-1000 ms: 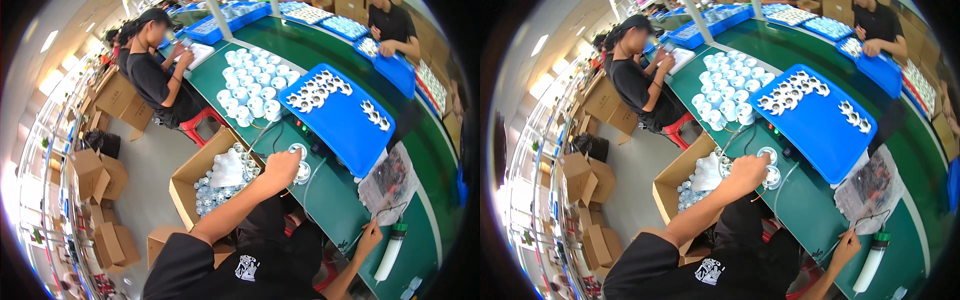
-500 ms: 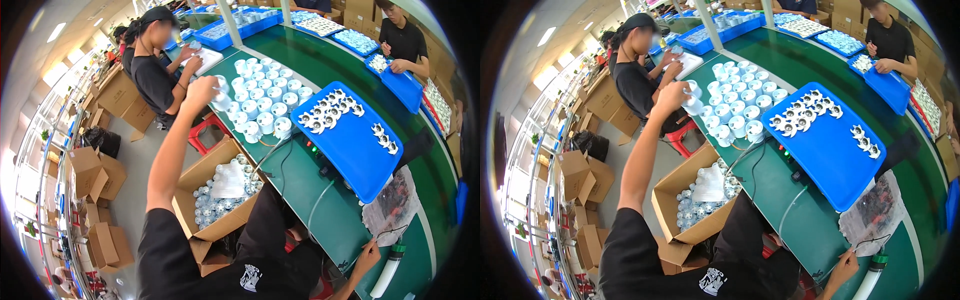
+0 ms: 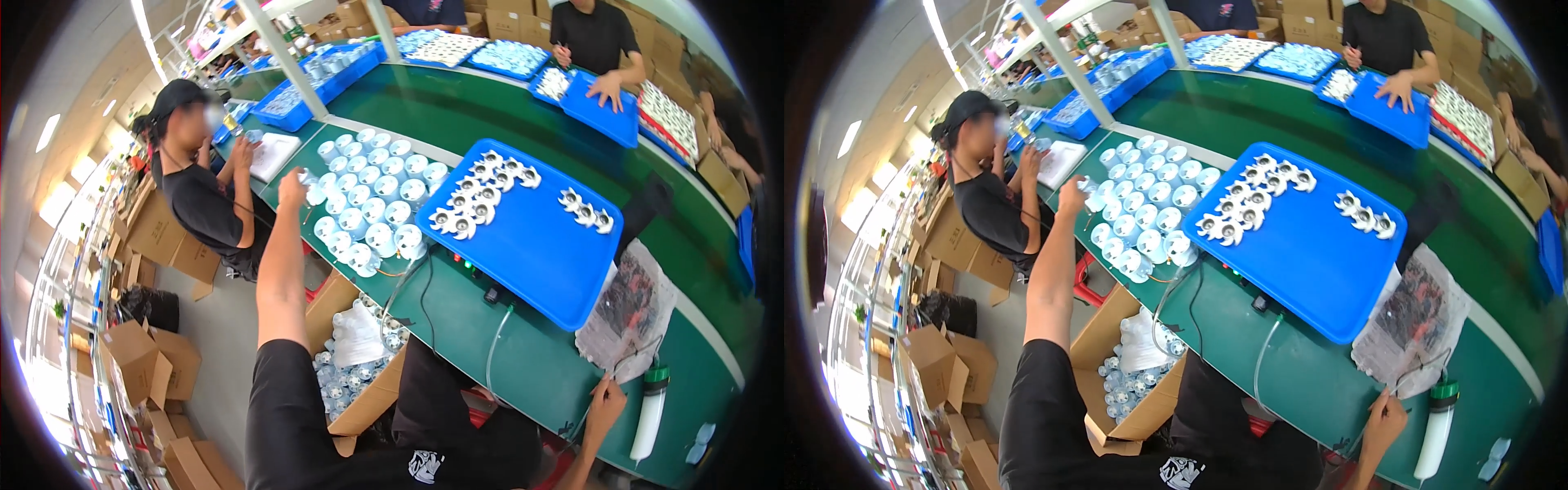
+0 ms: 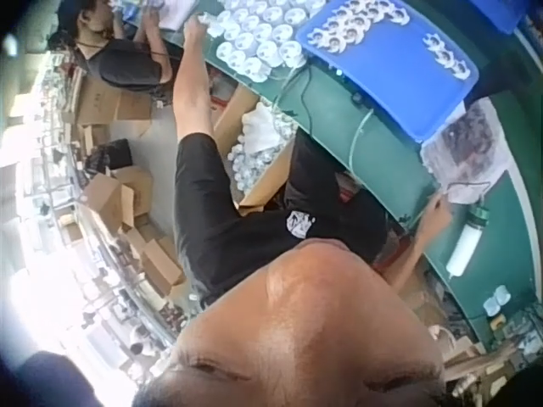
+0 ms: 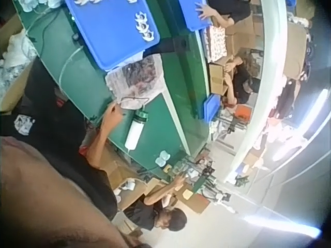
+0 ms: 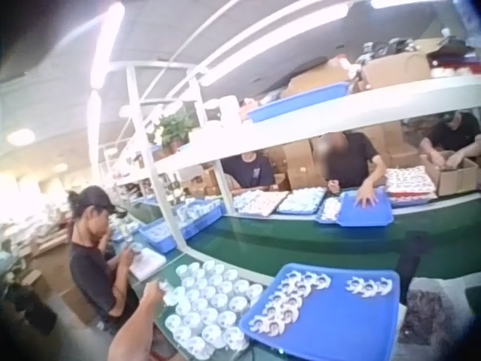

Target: The person applies adhesive to small circular plastic housings using an adhesive dispenser, then inserts white components into the housings by hand at an assembly station.

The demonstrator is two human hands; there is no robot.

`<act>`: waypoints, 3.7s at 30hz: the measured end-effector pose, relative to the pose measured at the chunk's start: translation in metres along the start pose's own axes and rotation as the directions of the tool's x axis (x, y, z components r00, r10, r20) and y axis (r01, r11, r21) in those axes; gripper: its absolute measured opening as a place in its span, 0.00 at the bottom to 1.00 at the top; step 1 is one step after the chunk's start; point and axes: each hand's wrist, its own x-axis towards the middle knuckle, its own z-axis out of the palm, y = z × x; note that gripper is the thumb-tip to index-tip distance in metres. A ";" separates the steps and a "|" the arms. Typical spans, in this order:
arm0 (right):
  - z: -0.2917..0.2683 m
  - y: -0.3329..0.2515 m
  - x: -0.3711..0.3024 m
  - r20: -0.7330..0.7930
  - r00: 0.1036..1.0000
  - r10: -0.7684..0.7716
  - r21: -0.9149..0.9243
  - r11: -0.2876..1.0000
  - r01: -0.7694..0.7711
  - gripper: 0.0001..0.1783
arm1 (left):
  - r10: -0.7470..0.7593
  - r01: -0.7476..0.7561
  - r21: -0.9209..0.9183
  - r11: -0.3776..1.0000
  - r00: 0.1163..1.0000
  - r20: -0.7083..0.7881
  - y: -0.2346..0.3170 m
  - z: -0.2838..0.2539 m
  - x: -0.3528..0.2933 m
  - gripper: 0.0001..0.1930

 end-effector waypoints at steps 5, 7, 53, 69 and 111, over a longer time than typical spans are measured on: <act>0.000 -0.003 0.002 -0.025 0.999 -0.030 0.080 0.996 0.032 0.20 | 0.106 -0.106 -0.009 0.994 0.993 -0.048 0.021 -0.023 -0.020 0.21; 0.000 -0.005 0.003 -0.043 0.998 -0.052 0.105 0.993 0.056 0.16 | 0.394 -0.447 -0.258 0.857 0.890 -0.230 0.036 -0.029 -0.049 0.15; -0.300 0.152 0.173 -0.121 0.968 0.220 -0.582 0.774 -0.249 0.20 | 0.771 -0.390 -0.833 0.392 0.634 0.066 0.368 0.001 -0.510 0.11; -0.025 -0.099 0.053 0.593 0.686 -0.423 0.047 0.868 0.494 0.15 | 0.553 -0.208 -0.761 0.615 0.802 0.228 0.340 -0.032 -0.495 0.38; -0.089 -0.077 0.122 0.054 0.979 -0.196 0.983 -0.161 -0.086 0.57 | 0.541 -0.297 -0.738 0.605 0.834 0.107 0.347 0.001 -0.484 0.35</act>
